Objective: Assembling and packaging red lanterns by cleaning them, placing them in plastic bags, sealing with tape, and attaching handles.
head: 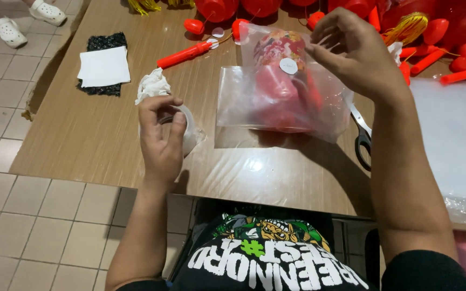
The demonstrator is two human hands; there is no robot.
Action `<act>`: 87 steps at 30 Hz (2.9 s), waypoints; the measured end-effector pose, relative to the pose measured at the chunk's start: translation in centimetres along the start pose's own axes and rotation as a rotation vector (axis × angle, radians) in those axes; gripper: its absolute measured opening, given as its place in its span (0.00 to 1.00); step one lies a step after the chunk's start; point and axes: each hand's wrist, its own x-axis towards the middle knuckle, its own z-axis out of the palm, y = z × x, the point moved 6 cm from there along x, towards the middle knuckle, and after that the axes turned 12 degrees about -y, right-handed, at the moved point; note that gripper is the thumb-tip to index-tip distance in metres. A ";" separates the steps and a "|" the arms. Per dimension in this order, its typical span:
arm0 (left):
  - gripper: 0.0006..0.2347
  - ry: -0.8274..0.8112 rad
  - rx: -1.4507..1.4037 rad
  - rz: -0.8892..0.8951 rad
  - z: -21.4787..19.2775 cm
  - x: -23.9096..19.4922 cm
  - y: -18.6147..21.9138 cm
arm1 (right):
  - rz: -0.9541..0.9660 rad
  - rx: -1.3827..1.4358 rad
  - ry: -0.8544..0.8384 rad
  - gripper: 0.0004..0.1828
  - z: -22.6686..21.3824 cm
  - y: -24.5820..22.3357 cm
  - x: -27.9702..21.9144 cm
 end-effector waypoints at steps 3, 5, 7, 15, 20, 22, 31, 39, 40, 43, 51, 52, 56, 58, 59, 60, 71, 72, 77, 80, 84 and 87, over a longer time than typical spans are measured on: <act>0.16 -0.304 0.434 -0.194 -0.4 -0.8 -1.5 | -0.087 -0.004 0.004 0.09 -0.1 -2.2 -2.1; 0.22 -0.478 0.685 -0.271 -0.4 -2.1 -3.2 | -0.154 0.004 -0.018 0.09 0.7 -3.7 -3.4; 0.23 -0.612 0.884 -0.215 0.0 -3.7 -4.6 | -0.242 0.092 -0.106 0.09 2.1 -5.1 -4.6; 0.07 -0.493 0.914 -0.206 0.4 -4.4 -5.3 | -0.366 0.073 -0.377 0.09 9.8 -9.3 -4.8; 0.12 -0.373 0.795 -0.207 0.9 -5.8 -7.8 | -0.326 0.151 -0.420 0.10 13.5 -8.3 -3.6; 0.13 -0.307 0.819 -0.191 1.1 -6.2 -7.8 | -0.361 0.156 -0.436 0.12 14.5 -8.1 -3.1; 0.09 -0.172 0.870 -0.131 1.7 -7.2 -7.5 | -0.371 0.097 -0.470 0.18 16.8 -7.3 -1.9; 0.10 0.123 0.794 -0.052 -3.3 -5.4 -3.6 | -0.342 0.049 -0.551 0.17 19.3 -6.1 -1.4; 0.11 0.255 0.870 0.017 -5.2 -5.3 -2.5 | -0.336 0.056 -0.554 0.16 19.5 -6.1 -1.2; 0.11 0.301 0.423 0.046 -7.8 -3.7 1.5 | -0.318 0.153 -0.468 0.15 18.9 -7.1 -0.5; 0.13 0.174 -0.330 -0.302 -2.5 -4.5 -4.3 | -0.346 0.295 -0.094 0.29 16.4 -10.0 1.4; 0.14 0.135 -0.507 -0.381 -1.4 -4.8 -5.2 | -0.361 0.200 -0.050 0.31 16.0 -10.5 1.4; 0.15 0.056 -0.511 -0.440 0.0 -4.9 -6.0 | -0.394 0.088 -0.069 0.27 15.0 -10.4 2.6; 0.15 -0.018 -0.522 -0.379 0.6 -4.9 -6.3 | -0.437 0.063 -0.100 0.09 15.1 -10.2 3.1; 0.15 -0.016 -0.523 -0.383 0.8 -4.9 -6.6 | -0.436 0.065 -0.104 0.09 15.2 -9.9 3.4; 0.15 -0.018 -0.547 -0.402 1.1 -5.0 -7.1 | -0.444 0.054 -0.097 0.07 15.3 -9.6 3.6; 0.07 0.003 -0.699 -0.401 1.8 -3.5 -5.4 | -0.368 0.139 0.009 0.09 16.5 -5.6 6.1; 0.07 0.005 -0.698 -0.406 1.8 -3.5 -5.6 | -0.356 0.148 0.008 0.10 16.6 -5.6 6.1; 0.08 -0.019 -0.695 -0.399 2.0 -3.9 -5.8 | -0.308 0.166 0.035 0.14 16.6 -5.5 6.2; 0.08 -0.048 -0.712 -0.398 2.1 -3.8 -5.7 | -0.307 0.204 0.061 0.15 16.7 -4.5 6.4; 0.09 -0.055 -0.689 -0.399 2.3 -4.0 -6.2 | -0.255 0.256 0.025 0.16 16.6 -4.0 6.5; 0.09 -0.047 -0.674 -0.402 2.2 -3.9 -6.1 | -0.252 0.274 -0.051 0.15 15.9 -5.2 6.3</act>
